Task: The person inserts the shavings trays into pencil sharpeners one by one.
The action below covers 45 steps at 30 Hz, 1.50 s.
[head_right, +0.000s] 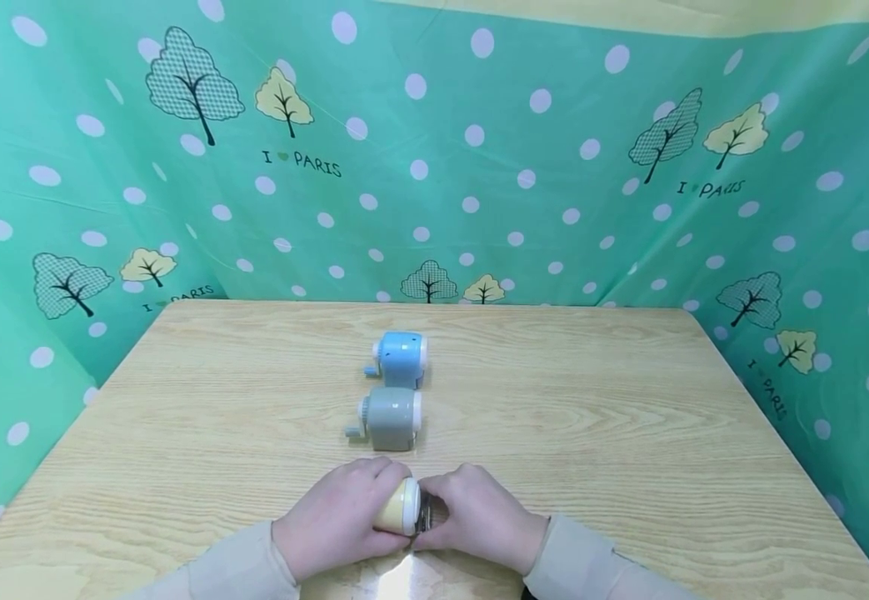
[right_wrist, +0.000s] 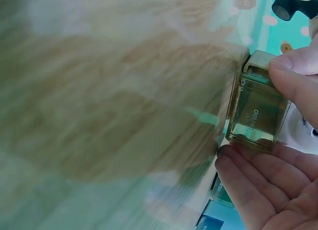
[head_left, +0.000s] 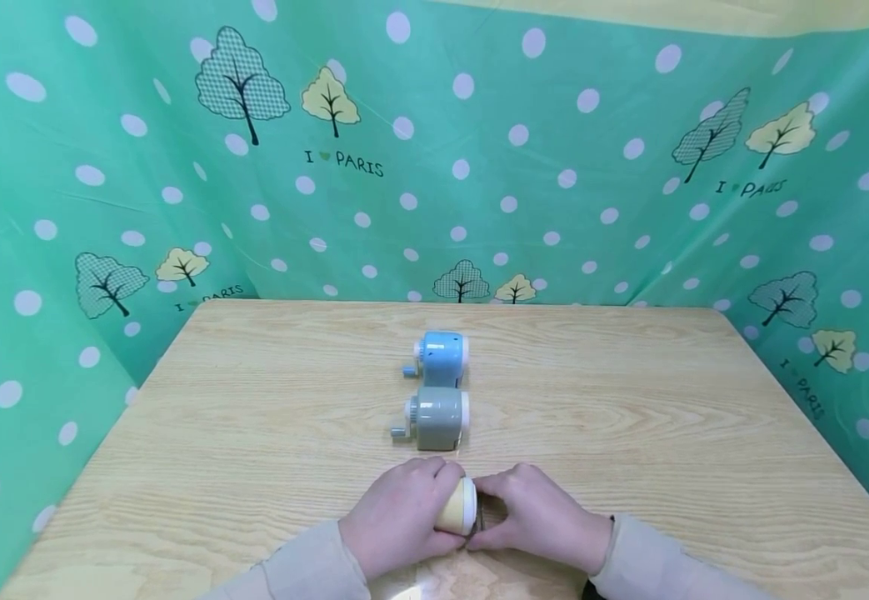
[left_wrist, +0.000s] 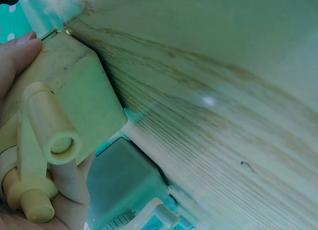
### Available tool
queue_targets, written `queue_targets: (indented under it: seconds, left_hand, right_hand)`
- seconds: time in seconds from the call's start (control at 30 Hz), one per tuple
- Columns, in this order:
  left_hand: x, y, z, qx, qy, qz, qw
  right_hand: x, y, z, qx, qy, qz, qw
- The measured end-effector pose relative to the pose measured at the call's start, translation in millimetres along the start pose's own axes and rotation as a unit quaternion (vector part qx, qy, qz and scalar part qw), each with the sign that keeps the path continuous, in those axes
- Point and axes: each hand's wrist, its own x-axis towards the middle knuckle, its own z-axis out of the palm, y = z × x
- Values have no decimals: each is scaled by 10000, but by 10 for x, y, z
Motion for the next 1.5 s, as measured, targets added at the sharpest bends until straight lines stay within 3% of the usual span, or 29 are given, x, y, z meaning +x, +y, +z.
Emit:
queue_targets:
  seconds: [1.13,1.5]
  left_hand:
    - [6,-17,-10,-120,-155,54,9998]
    - [-6,-26,-17,-242,-227,53,9994]
  right_hand:
    - [43,0,50,197,150,-103,9996]
    - [54,-7,66,21,190,-208,9996]
